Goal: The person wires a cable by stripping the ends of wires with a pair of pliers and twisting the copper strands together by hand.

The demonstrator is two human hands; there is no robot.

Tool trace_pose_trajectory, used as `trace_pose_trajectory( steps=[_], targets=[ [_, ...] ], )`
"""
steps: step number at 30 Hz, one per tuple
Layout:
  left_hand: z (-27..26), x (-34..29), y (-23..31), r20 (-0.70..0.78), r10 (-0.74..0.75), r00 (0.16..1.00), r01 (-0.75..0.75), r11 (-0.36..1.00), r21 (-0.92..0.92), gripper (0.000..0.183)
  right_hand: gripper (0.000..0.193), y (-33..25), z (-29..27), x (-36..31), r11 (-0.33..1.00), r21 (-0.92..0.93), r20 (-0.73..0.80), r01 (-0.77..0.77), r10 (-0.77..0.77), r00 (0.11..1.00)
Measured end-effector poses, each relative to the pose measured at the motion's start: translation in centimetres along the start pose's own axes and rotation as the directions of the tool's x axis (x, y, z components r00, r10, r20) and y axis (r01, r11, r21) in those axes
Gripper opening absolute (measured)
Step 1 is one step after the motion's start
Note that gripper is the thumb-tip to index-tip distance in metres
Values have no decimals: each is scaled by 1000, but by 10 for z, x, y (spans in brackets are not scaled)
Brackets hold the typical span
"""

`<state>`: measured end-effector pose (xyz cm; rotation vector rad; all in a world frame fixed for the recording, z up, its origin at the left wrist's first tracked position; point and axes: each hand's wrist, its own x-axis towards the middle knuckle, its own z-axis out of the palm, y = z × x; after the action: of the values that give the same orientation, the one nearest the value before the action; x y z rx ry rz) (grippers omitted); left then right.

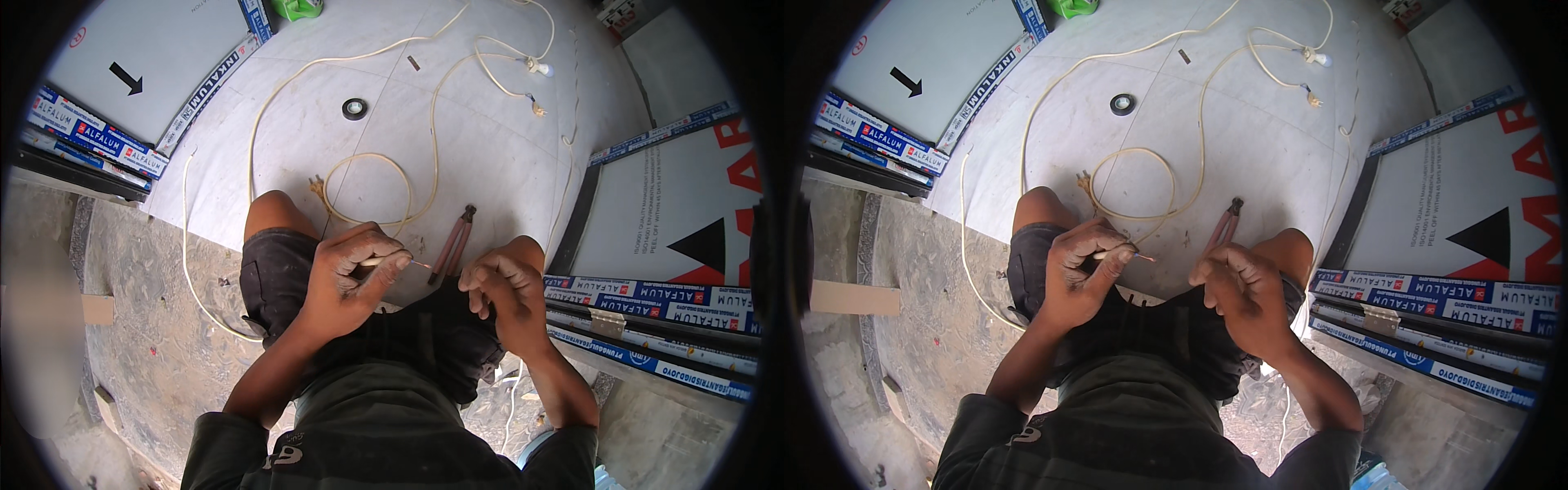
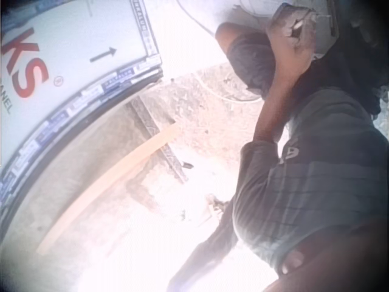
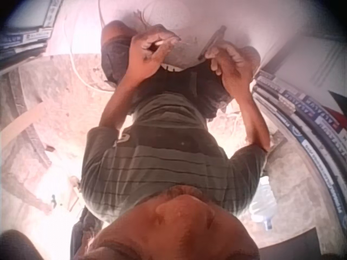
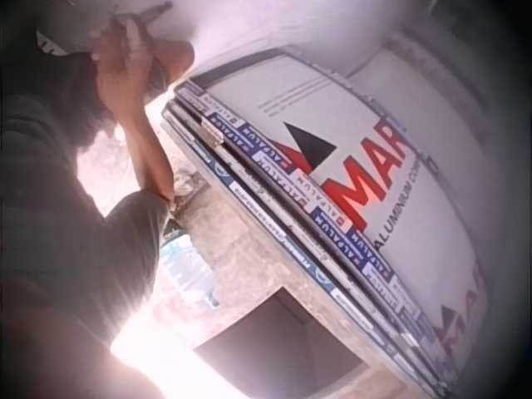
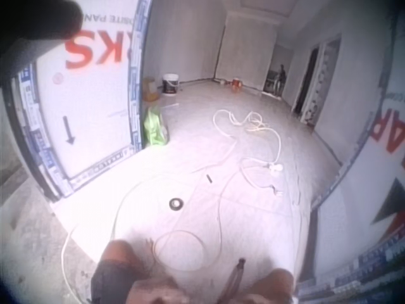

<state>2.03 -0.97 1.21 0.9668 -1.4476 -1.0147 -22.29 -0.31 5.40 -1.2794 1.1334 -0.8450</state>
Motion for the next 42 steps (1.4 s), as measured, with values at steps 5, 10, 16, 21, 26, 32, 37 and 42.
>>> trace_pose_trajectory(
  steps=[5, 10, 16, 21, 26, 32, 37, 42],
  targets=[
    [16, 2, 4, 42, 17, 999, -15, 998, -58, 5, 13, -18, 5, 16, 263, -733, 274, 627, -729, 627],
    [18, 3, 7, 32, -10, 999, 13, 998, -66, 4, 14, -14, -4, 22, -75, -737, 480, 672, -757, 443],
    [14, -2, 9, 93, -11, 996, 20, 994, -105, 5, 9, -15, 15, 26, 165, -714, 439, 681, -651, 619],
    [8, -12, 3, 67, 22, 997, -20, 999, -40, 5, 9, 7, 16, 12, 956, -202, 127, 210, -187, 974],
    [11, -11, 3, 46, 12, 999, -8, 995, -97, 5, 12, -9, 23, 22, 197, -759, 324, 620, -712, 623],
    [5, -12, 1, 42, -28, 999, 31, 997, -77, 11, 10, 2, 28, 28, 304, -694, 357, 653, -643, 678],
    [15, -10, -2, 24, 37, 999, -36, 999, -29, 9, 22, -1, 27, 9, 846, 339, 170, -411, 375, 911],
    [-3, -2, -4, 114, 38, 993, -21, 989, -145, 6, 27, 0, 9, -1, 996, 20, 1, 85, -85, 996]
  ],
)
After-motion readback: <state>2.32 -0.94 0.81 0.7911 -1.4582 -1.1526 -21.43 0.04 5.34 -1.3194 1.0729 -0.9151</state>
